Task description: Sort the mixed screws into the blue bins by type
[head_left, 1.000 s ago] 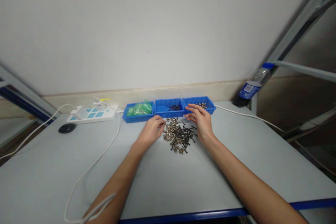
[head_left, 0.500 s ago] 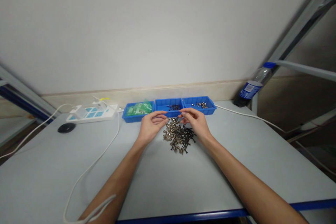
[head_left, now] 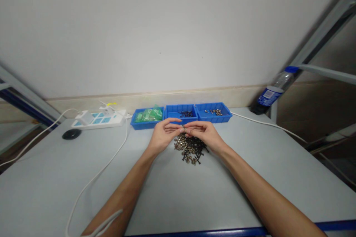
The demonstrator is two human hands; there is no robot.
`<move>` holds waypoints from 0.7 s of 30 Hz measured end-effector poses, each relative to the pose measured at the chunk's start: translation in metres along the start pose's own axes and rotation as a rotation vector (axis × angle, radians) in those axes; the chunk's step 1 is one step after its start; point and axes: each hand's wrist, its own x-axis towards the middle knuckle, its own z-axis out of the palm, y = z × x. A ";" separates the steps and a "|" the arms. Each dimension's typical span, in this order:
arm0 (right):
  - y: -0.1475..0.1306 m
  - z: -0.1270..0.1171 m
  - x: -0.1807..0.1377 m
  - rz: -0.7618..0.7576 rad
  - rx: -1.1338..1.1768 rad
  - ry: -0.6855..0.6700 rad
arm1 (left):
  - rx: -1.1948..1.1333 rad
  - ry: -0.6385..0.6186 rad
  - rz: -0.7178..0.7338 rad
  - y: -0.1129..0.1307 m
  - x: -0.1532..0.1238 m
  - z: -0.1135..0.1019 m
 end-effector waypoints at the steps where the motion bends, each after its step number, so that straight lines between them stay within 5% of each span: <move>1: -0.001 0.000 0.000 0.007 0.005 -0.008 | 0.000 -0.011 0.002 0.000 0.000 0.001; 6: 0.000 -0.001 0.000 0.009 0.055 -0.007 | 0.087 -0.031 0.092 -0.002 0.000 0.003; 9: 0.004 -0.002 0.003 -0.019 0.083 0.063 | 0.391 -0.008 0.267 -0.006 0.000 -0.001; 14: 0.008 -0.008 0.009 -0.152 0.155 0.364 | 0.873 -0.178 0.492 -0.022 0.004 -0.013; 17: 0.009 -0.015 0.011 -0.206 0.168 0.573 | 0.961 -0.254 0.495 -0.028 0.006 -0.017; 21: 0.010 -0.019 0.013 -0.189 0.169 0.647 | 1.014 -0.243 0.455 -0.027 0.006 -0.018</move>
